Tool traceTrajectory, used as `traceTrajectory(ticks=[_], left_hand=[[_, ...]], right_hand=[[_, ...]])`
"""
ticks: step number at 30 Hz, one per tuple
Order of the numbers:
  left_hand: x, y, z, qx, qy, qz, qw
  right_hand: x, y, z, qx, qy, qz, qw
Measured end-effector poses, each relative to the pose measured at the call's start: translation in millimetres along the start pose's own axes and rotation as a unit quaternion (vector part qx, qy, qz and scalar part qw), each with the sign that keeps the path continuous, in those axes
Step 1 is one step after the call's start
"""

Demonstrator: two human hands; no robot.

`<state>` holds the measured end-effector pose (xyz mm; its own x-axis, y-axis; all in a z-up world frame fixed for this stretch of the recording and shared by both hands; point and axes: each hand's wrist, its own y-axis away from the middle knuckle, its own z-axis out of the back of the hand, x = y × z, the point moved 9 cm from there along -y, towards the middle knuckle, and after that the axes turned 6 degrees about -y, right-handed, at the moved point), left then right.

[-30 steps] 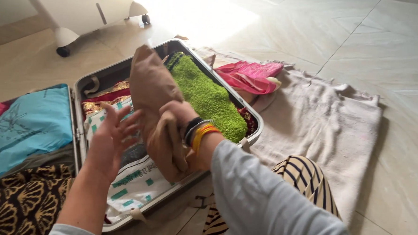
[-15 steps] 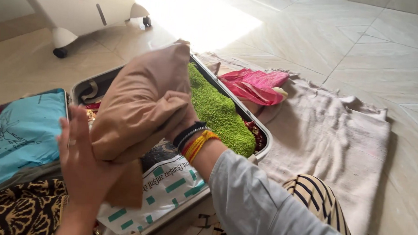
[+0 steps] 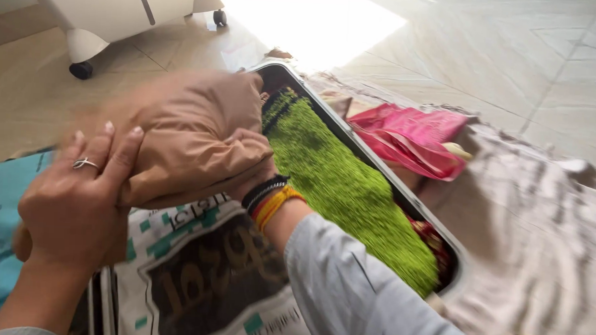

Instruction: The person is packing various clothes, sweaters, and paper bags into a suitcase laid out on a tiled floor.

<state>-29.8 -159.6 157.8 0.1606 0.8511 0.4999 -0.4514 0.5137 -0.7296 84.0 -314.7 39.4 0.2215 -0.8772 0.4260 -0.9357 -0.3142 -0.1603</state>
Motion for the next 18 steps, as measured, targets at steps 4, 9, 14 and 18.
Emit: traceTrajectory(ticks=[4, 9, 14, 18], left_hand=[[-30, 2, -84, -0.020, -0.038, -0.033, 0.999], [-89, 58, -236, 0.230, 0.002, -0.099, 0.968], [-105, 69, -289, 0.306, 0.059, -0.111, 0.944], [-99, 60, -301, 0.329, 0.077, -0.089, 0.937]], right_hand=[[23, -83, 109, -0.004, 0.340, 0.014, 0.940], [25, -68, 195, -0.274, 0.448, -0.106, 0.845], [11, -70, 208, -0.287, 0.578, -0.064, 0.761], [6, -87, 190, -0.258, 0.715, 0.014, 0.649]])
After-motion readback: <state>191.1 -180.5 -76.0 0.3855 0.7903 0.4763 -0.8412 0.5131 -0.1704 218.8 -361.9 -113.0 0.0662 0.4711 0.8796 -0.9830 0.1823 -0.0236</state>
